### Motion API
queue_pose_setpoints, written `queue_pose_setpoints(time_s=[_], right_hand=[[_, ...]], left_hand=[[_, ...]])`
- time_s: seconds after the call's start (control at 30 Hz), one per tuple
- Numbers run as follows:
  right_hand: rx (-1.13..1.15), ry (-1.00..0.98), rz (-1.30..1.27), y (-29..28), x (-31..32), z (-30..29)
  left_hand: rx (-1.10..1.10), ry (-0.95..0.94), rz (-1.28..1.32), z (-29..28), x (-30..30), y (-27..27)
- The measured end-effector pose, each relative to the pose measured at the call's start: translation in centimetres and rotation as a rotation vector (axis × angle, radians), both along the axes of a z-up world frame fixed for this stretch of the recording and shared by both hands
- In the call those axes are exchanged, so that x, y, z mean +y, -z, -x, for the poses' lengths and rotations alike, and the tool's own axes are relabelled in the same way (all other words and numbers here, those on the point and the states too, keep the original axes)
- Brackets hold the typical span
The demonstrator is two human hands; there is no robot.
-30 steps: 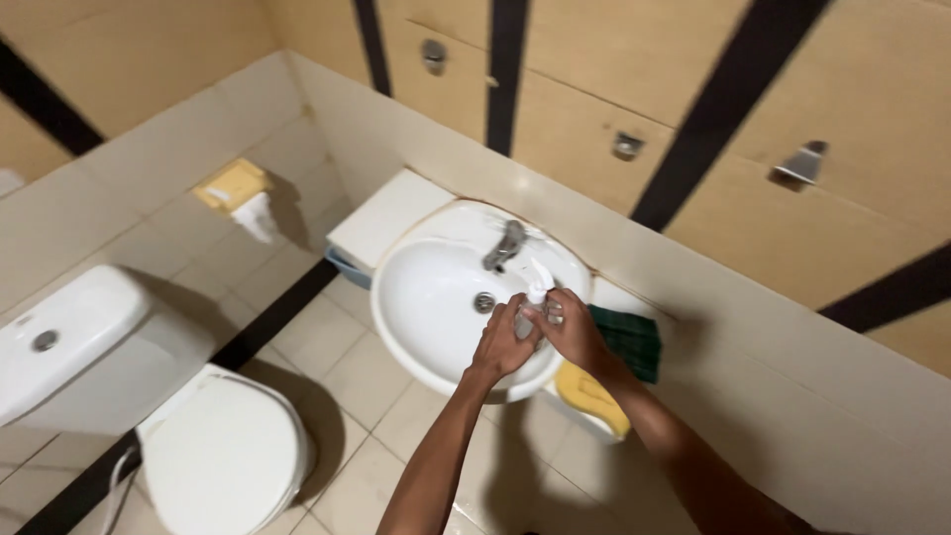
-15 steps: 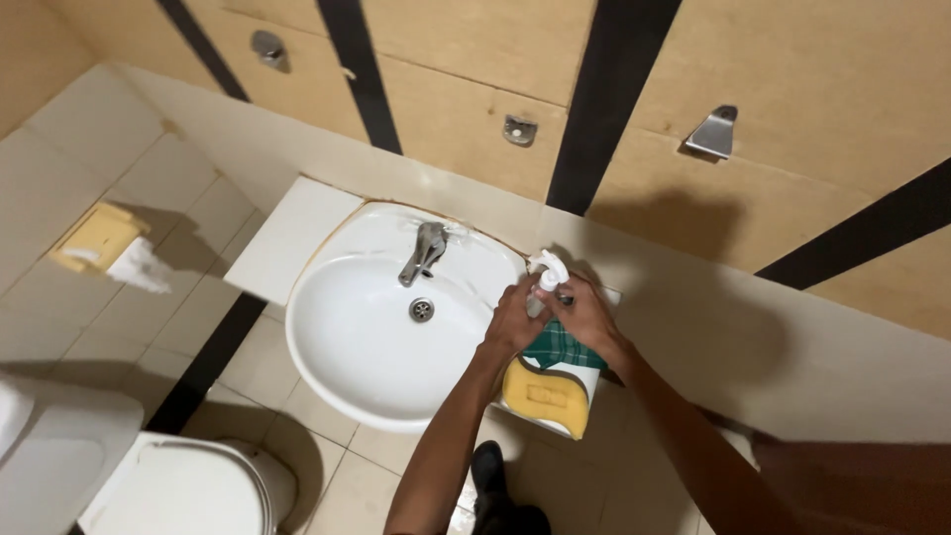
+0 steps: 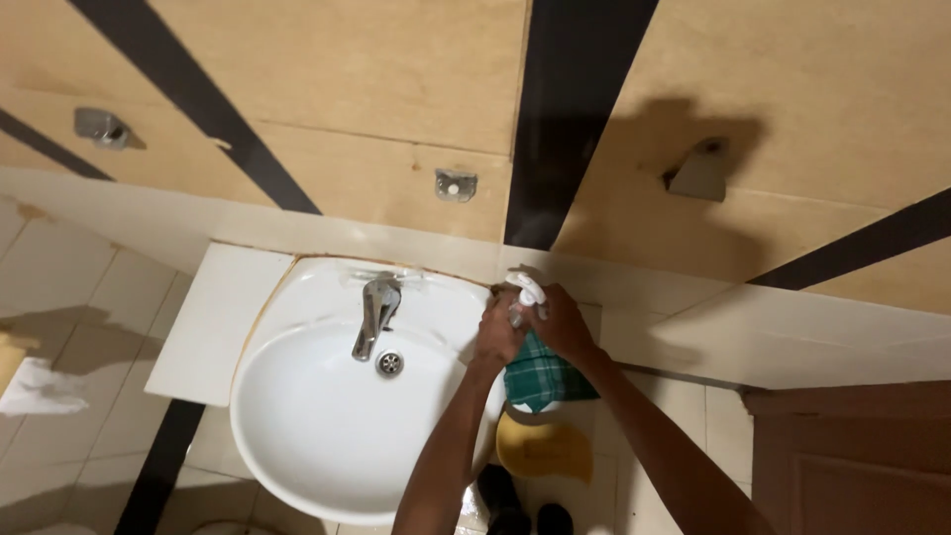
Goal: The person cleans a toilet in a bathroom using a spray bottle and a cloth. They spray the toilet tank, lid, and bowl, then wipe the surfaces with a green cloth. The person also lifts the toilet seat and lid to clean underneath them.
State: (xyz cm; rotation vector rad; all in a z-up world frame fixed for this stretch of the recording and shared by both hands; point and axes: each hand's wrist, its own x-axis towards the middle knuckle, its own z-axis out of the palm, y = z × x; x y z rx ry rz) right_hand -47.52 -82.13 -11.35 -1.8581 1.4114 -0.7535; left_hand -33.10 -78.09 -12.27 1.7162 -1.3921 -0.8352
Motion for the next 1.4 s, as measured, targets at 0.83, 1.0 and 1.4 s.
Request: queue_pose_setpoints(time_s=[0.83, 1.0, 1.4], right_hand=[[0.148, -0.285, -0.088, -3.8, -3.4, 1.2], [0.237, -0.361, -0.084, -0.8, -4.2, 2.1], [0.082, -0.406, -0.018, -2.6, -5.4, 1.9]], left_hand=[[0.044, -0.305, 0.014, 4.3, -0.2, -1.1], [0.101, -0.413, -0.018, 5.7, 0.1, -0.7], [0.094, -0.546, 0.099, 7.2, -0.4, -0.5]])
